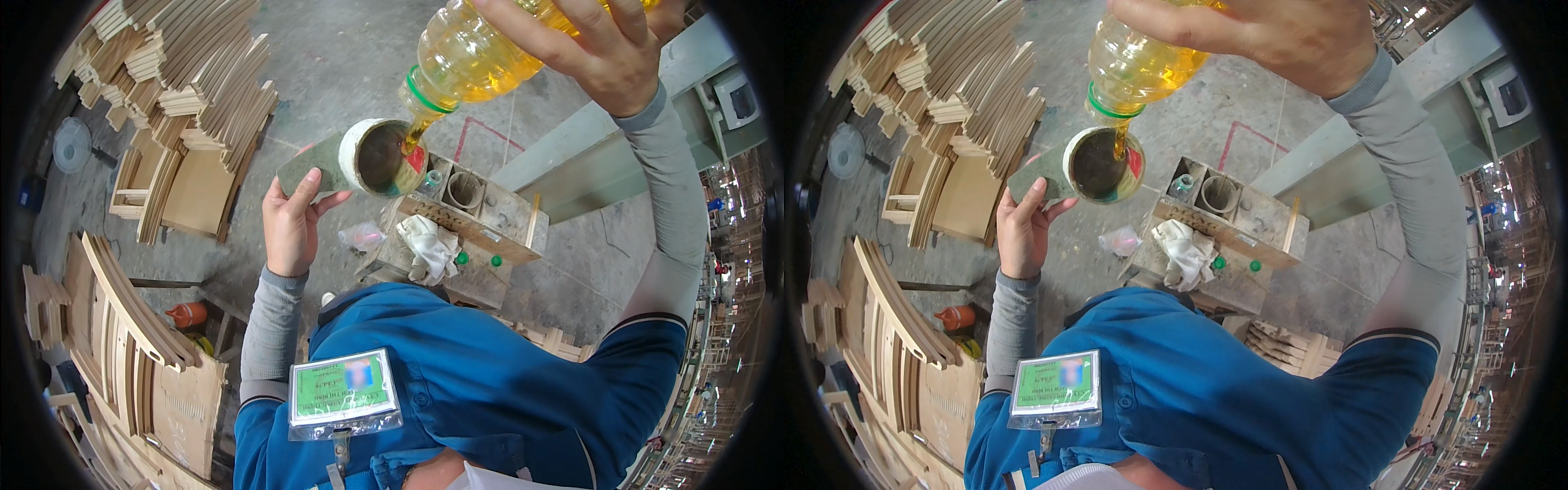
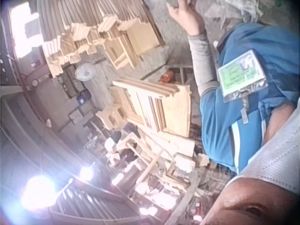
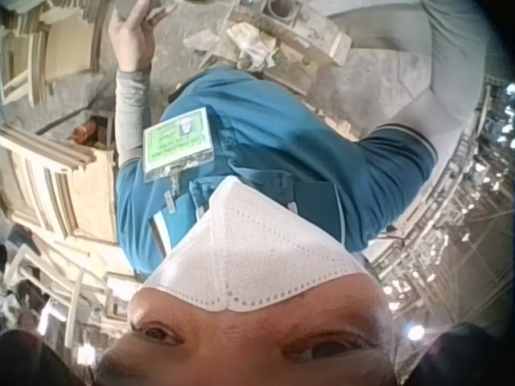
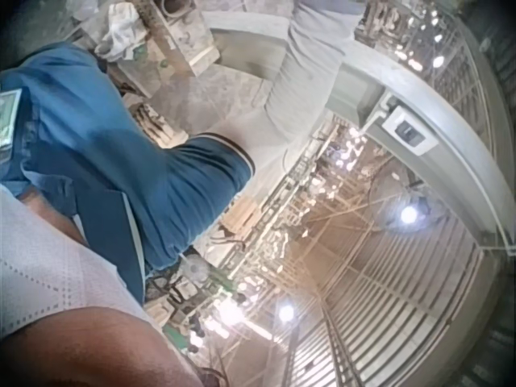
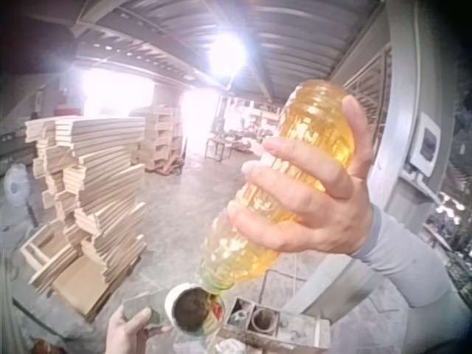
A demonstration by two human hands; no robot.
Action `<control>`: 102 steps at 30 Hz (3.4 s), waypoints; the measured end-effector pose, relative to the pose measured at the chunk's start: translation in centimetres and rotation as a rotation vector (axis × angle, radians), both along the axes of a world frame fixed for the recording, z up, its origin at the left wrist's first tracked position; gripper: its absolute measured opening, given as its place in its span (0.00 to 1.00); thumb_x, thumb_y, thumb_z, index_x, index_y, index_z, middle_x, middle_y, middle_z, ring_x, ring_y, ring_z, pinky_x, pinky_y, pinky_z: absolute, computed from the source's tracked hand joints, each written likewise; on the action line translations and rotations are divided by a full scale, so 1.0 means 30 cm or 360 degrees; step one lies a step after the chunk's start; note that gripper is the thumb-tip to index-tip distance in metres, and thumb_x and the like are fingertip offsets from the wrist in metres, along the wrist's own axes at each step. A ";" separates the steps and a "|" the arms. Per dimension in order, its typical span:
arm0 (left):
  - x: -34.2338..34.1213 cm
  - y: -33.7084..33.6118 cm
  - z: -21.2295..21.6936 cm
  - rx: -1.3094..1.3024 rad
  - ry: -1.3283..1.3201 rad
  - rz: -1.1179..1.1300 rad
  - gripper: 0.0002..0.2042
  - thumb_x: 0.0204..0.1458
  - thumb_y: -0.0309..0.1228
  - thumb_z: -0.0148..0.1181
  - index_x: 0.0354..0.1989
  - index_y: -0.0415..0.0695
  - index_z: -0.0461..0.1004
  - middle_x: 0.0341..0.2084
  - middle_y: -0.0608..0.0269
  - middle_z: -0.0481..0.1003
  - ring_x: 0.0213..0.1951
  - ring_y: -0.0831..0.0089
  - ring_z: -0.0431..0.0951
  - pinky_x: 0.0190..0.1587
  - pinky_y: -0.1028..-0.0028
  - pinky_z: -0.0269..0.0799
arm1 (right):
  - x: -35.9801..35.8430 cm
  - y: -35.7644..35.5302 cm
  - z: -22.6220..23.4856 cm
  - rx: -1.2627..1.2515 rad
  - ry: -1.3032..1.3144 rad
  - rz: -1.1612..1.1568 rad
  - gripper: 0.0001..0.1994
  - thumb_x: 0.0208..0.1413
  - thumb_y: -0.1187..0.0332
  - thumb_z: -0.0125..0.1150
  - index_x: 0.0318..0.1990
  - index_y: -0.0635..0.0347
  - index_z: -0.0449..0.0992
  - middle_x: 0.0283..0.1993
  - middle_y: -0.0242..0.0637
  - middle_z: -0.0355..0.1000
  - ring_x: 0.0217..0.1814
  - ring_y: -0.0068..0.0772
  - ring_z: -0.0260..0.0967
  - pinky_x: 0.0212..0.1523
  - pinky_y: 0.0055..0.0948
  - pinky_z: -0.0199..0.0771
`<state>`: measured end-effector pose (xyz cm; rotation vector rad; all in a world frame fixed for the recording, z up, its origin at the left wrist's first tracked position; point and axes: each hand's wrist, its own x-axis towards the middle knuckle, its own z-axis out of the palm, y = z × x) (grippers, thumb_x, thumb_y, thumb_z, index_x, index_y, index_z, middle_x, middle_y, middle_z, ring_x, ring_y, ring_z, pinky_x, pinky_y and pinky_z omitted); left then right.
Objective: The person applies a liquid finish to the slots of stacked wooden chair parts using a brush. They then pour liquids from bottles into a container and mix the contents with a power drill while squatting on the floor.
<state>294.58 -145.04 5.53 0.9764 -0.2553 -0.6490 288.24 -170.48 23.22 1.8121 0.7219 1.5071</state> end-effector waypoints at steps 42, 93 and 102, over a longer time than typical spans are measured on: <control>-0.024 0.019 -0.051 -0.0171 0.0231 0.0026 0.08 0.49 0.21 0.51 0.27 0.45 0.59 0.20 0.65 0.71 0.25 0.76 0.75 0.36 0.57 0.77 | -0.108 -0.063 0.094 -0.0767 -0.0136 -0.0401 0.25 0.23 0.59 0.71 0.34 0.27 0.67 0.41 0.14 0.65 0.53 0.24 0.59 0.66 0.47 0.35; -0.107 -0.014 0.054 0.0344 -0.1007 0.0672 0.18 0.54 0.25 0.45 0.53 0.34 0.57 0.48 0.53 0.65 0.43 0.71 0.71 0.37 0.76 0.75 | -0.203 0.098 -0.265 0.0771 0.1257 -0.0888 0.28 0.32 0.71 0.63 0.49 0.48 0.68 0.33 0.28 0.67 0.37 0.28 0.62 0.49 0.35 0.51; -0.093 -0.032 0.035 0.0317 -0.0913 0.0675 0.18 0.54 0.23 0.44 0.53 0.34 0.57 0.48 0.53 0.65 0.42 0.72 0.71 0.37 0.76 0.74 | -0.169 0.091 -0.298 0.0971 0.1391 -0.0736 0.25 0.32 0.72 0.59 0.46 0.51 0.68 0.30 0.30 0.67 0.36 0.31 0.63 0.46 0.37 0.52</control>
